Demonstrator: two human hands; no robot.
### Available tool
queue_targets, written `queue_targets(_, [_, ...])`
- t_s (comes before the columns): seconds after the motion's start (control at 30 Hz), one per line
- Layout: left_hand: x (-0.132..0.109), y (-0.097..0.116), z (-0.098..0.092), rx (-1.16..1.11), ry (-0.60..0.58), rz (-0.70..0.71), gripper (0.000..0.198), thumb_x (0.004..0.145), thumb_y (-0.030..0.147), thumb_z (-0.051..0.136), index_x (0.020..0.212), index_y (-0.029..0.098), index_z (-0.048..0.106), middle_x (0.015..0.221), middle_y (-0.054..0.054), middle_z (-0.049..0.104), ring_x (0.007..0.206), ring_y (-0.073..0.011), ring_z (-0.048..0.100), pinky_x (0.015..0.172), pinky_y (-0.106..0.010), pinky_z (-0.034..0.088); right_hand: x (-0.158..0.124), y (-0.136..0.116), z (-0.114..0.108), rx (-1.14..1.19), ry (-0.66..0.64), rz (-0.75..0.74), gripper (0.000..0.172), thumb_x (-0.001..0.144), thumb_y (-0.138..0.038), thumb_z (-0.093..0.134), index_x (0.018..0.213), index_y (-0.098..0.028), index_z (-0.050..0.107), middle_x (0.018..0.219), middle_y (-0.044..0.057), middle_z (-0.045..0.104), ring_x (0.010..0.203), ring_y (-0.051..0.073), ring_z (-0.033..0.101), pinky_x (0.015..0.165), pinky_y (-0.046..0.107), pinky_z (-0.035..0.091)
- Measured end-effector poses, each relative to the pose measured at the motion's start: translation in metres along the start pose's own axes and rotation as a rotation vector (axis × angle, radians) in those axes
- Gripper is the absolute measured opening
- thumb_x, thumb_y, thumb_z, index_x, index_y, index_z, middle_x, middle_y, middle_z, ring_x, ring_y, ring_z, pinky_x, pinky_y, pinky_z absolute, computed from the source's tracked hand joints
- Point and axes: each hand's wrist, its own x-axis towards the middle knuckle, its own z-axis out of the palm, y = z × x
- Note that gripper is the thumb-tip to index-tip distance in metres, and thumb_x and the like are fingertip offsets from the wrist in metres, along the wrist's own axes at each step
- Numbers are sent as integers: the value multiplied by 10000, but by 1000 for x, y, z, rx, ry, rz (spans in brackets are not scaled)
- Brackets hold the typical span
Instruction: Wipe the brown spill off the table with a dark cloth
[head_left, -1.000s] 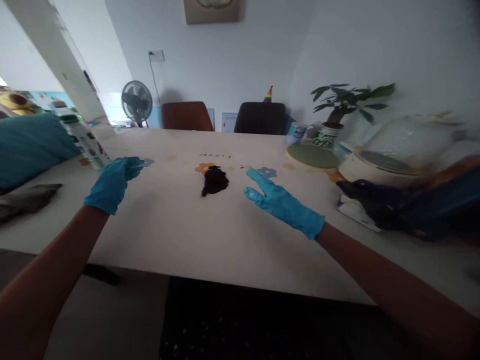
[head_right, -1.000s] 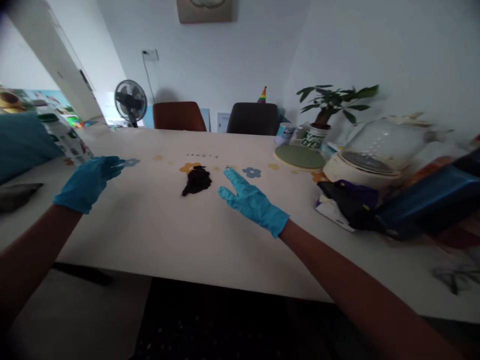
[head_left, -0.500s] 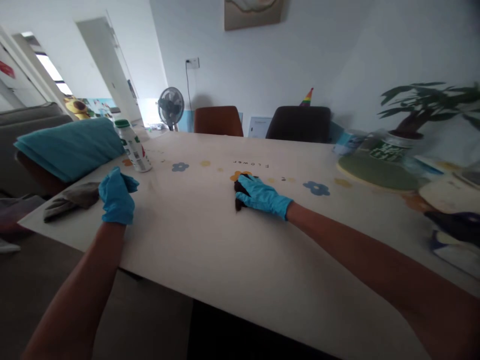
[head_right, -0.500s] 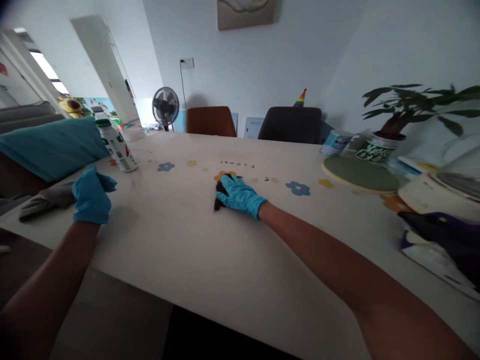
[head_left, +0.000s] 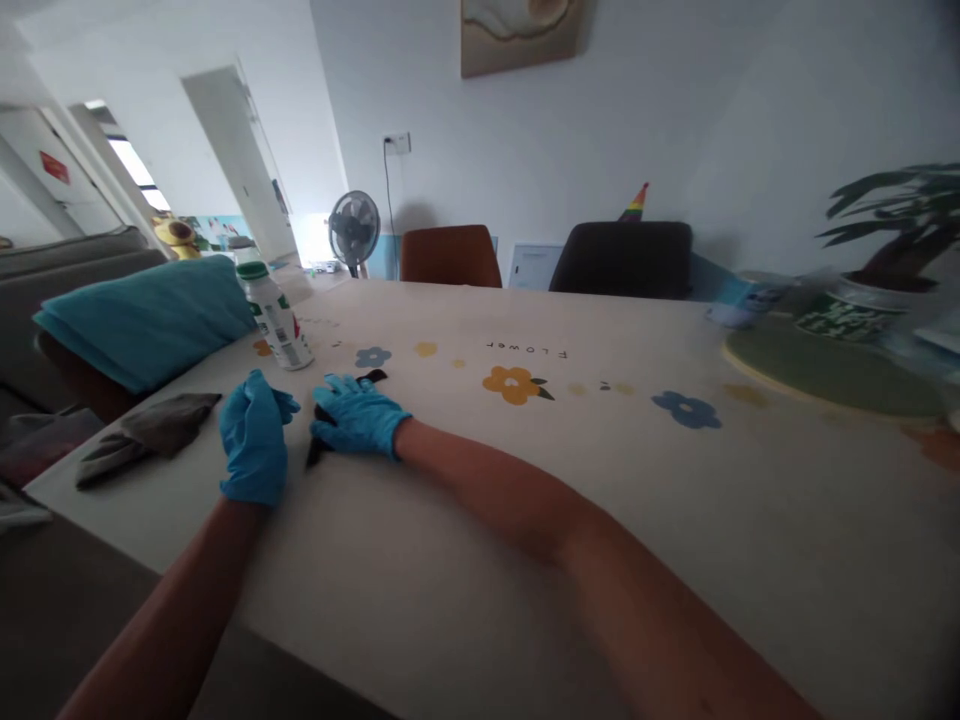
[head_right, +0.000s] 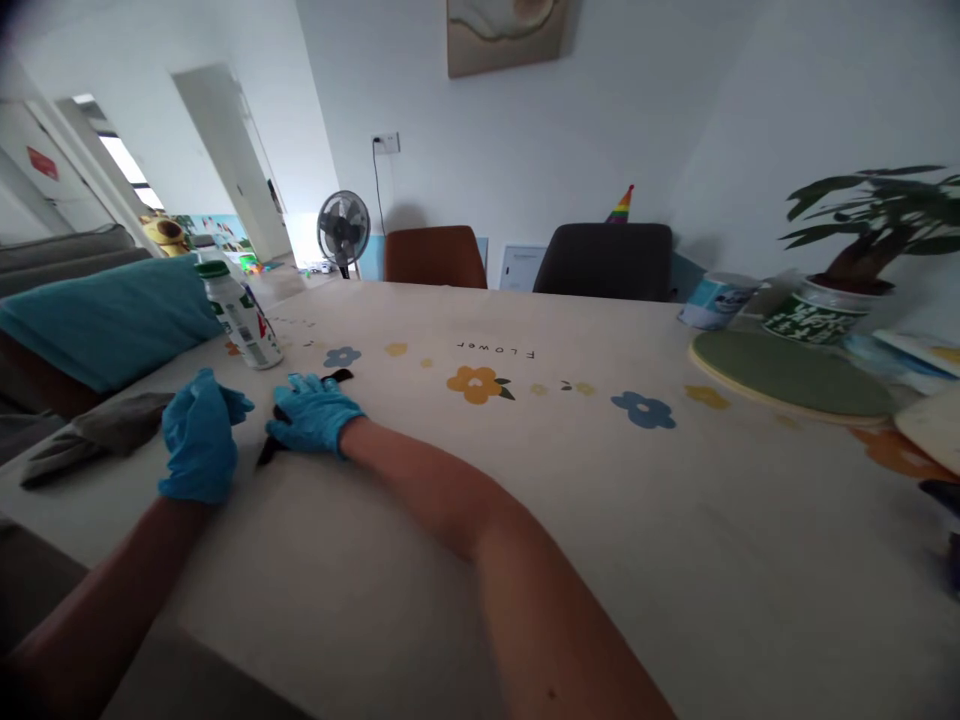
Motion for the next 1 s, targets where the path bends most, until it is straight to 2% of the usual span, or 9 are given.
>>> queue_targets(0.13, [-7, -1, -5, 51, -8, -14, 493, 1147, 554, 616, 746, 276, 678, 753, -65, 771, 746, -251, 682, 831, -431, 574, 41, 3, 2, -72, -38, 73, 539, 1249, -603, 763, 1723, -346, 768, 2021, 90, 634, 1765, 413, 677, 1447, 617, 529])
queue_targets(0.23, [-9, -3, -8, 72, -24, -29, 487, 1140, 585, 648, 759, 286, 688, 778, -65, 783, 787, -279, 697, 882, -469, 578, 49, 16, -13, -117, -120, 162, 588, 1297, -624, 640, 1836, -395, 689, 2070, 23, 570, 1849, 366, 597, 1486, 566, 489])
queue_targets(0.33, [-8, -6, -10, 89, -16, -38, 483, 1106, 639, 639, 767, 298, 683, 787, -73, 796, 770, -294, 678, 845, -486, 573, 37, 37, -35, -94, -154, 260, 615, 1329, -570, 575, 1877, -306, 663, 2114, 78, 506, 1888, 330, 546, 1542, 507, 419])
queue_targets(0.43, [-6, -9, -12, 101, -23, -40, 490, 1100, 642, 629, 761, 293, 685, 807, -88, 818, 769, -294, 677, 829, -485, 566, 10, 65, -57, -73, -149, 362, 634, 1351, -520, 526, 1896, -214, 635, 2120, 146, 481, 1921, 320, 497, 1582, 500, 367])
queue_targets(0.57, [-3, -14, -13, 84, -50, -61, 467, 1142, 586, 634, 791, 285, 696, 832, -88, 833, 779, -288, 683, 843, -476, 576, -47, 109, -86, -81, -112, 497, 607, 1338, -411, 525, 1874, -152, 644, 2070, 200, 540, 1926, 357, 489, 1601, 573, 367])
queue_targets(0.7, [3, -16, -12, 67, -45, -84, 463, 1137, 556, 612, 770, 282, 679, 797, -94, 810, 762, -284, 669, 815, -457, 565, -123, 143, -112, -103, -48, 621, 609, 1300, -309, 544, 1878, -167, 676, 2013, 224, 613, 1900, 371, 561, 1602, 588, 402])
queue_targets(0.8, [8, -15, -10, 59, -42, -112, 456, 1098, 557, 626, 739, 279, 672, 757, -101, 787, 725, -282, 652, 786, -452, 546, -188, 156, -129, -105, 11, 670, 618, 1253, -243, 570, 1841, -153, 739, 1965, 230, 669, 1878, 358, 608, 1607, 534, 416])
queue_targets(0.87, [9, -13, -9, 50, -42, -131, 447, 1072, 553, 647, 723, 276, 674, 753, -104, 785, 720, -281, 647, 788, -453, 541, -234, 159, -137, -111, 33, 698, 631, 1230, -263, 607, 1833, -160, 763, 1968, 230, 666, 1874, 377, 617, 1601, 549, 441])
queue_targets(1.0, [4, -4, -9, 36, -36, -153, 437, 1037, 563, 676, 708, 275, 694, 771, -99, 788, 739, -296, 652, 796, -463, 540, -331, 163, -151, -80, 110, 707, 669, 1217, -367, 635, 1870, -336, 781, 1992, 120, 665, 1872, 379, 621, 1599, 550, 463])
